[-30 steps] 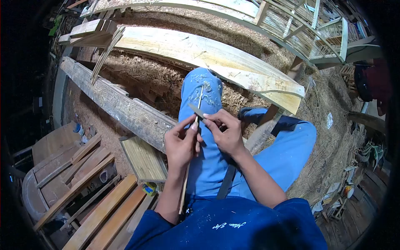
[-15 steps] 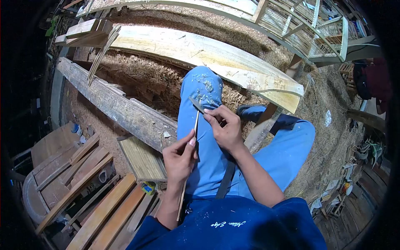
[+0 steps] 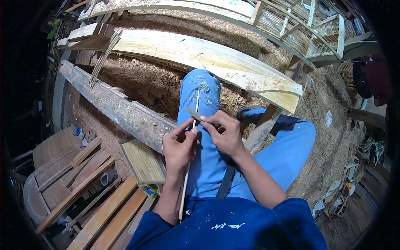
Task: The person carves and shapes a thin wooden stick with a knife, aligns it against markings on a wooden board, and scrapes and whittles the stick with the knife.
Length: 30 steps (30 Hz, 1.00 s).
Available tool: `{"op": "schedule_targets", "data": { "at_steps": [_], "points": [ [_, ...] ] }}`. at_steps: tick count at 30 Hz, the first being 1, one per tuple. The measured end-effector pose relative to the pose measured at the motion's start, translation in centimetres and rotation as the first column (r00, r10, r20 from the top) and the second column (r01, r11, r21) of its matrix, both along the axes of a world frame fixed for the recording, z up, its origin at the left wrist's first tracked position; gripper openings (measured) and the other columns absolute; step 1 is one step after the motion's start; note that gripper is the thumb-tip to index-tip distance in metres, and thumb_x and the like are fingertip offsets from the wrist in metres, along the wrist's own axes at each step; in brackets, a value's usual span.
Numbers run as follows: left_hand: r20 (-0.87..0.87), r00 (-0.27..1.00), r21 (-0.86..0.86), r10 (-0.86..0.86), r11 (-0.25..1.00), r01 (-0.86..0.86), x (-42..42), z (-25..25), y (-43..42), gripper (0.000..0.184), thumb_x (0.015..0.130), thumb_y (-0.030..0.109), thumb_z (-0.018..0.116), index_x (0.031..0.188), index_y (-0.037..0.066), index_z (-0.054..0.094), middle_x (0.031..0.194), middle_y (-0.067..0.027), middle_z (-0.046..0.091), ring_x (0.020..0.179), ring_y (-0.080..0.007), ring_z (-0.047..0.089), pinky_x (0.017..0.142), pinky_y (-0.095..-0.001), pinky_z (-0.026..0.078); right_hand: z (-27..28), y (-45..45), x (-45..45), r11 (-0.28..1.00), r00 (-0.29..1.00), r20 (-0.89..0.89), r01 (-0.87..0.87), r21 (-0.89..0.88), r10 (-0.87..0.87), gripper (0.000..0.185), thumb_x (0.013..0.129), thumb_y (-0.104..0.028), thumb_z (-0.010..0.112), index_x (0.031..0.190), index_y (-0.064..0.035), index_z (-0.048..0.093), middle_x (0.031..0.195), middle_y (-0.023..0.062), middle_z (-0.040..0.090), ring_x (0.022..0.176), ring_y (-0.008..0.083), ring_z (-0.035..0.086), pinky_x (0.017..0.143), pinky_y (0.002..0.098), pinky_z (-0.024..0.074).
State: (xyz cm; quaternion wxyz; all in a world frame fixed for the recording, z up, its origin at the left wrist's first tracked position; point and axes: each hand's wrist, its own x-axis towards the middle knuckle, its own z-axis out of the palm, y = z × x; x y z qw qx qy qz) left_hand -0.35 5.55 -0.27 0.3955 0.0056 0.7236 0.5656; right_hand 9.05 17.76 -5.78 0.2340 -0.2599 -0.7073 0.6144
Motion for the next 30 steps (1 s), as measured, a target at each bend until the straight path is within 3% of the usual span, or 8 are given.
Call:
{"op": "schedule_targets", "data": {
  "at_steps": [2, 12, 20, 23, 30],
  "points": [
    [0.042, 0.997, -0.001, 0.068, 0.998, -0.068, -0.4, -0.7, 0.1, 0.032, 0.094, 0.008, 0.068, 0.123, -0.005, 0.064, 0.067, -0.0007, 0.062, 0.044, -0.0024, 0.046, 0.038, -0.0204, 0.031, 0.2, -0.1, 0.1, 1.0, 1.0, -0.006, -0.009, 0.01, 0.009, 0.01, 0.086, -0.004, 0.072, 0.094, 0.0011, 0.07, 0.087, 0.0142, 0.068, 0.079, 0.0278, 0.069, 0.071, 0.0351, 0.0525],
    [0.05, 0.995, 0.051, 0.082, 0.995, -0.084, 0.6, -0.9, -1.6, 0.032, 0.093, 0.008, 0.069, 0.124, -0.002, 0.066, 0.066, 0.0024, 0.06, 0.046, -0.0008, 0.042, 0.04, -0.0197, 0.029, -0.6, -0.6, -0.4, 0.999, 0.999, 0.016, 0.028, 0.031, -0.029, 0.011, 0.085, -0.003, 0.072, 0.095, 0.0009, 0.071, 0.088, 0.0147, 0.069, 0.081, 0.0287, 0.069, 0.072, 0.0355, 0.0529],
    [0.114, 0.992, 0.002, 0.06, 0.998, -0.06, 1.7, 0.8, -3.5, 0.033, 0.096, 0.013, 0.067, 0.126, 0.001, 0.066, 0.062, -0.0014, 0.059, 0.041, -0.0043, 0.044, 0.036, -0.0203, 0.031, -0.9, -0.1, -0.9, 0.997, 0.997, 0.028, 0.077, 0.011, -0.078, 0.011, 0.085, -0.003, 0.073, 0.095, 0.001, 0.071, 0.091, 0.0152, 0.07, 0.083, 0.0267, 0.07, 0.073, 0.034, 0.0536],
    [0.065, 0.997, 0.001, 0.041, 0.999, -0.041, 0.5, 0.5, -1.5, 0.032, 0.096, 0.013, 0.066, 0.126, 0.002, 0.066, 0.062, -0.0012, 0.059, 0.041, -0.0042, 0.044, 0.036, -0.0204, 0.031, -0.7, -0.3, -0.8, 0.997, 0.996, -0.039, 0.076, 0.008, -0.075, 0.011, 0.086, -0.003, 0.073, 0.095, 0.001, 0.071, 0.088, 0.014, 0.069, 0.079, 0.0247, 0.069, 0.07, 0.0332, 0.0526],
    [0.111, 0.993, 0.107, 0.029, 0.993, -0.041, -0.8, -1.2, -0.6, 0.032, 0.098, 0.01, 0.063, 0.128, -0.001, 0.064, 0.064, -0.0015, 0.06, 0.043, -0.0033, 0.043, 0.038, -0.0195, 0.03, -0.4, -0.5, -0.1, 0.999, 1.0, 0.007, 0.027, -0.03, -0.027, 0.01, 0.086, -0.004, 0.073, 0.094, 0.0011, 0.071, 0.084, 0.012, 0.067, 0.073, 0.0222, 0.065, 0.066, 0.0322, 0.0502]
  ]
}}
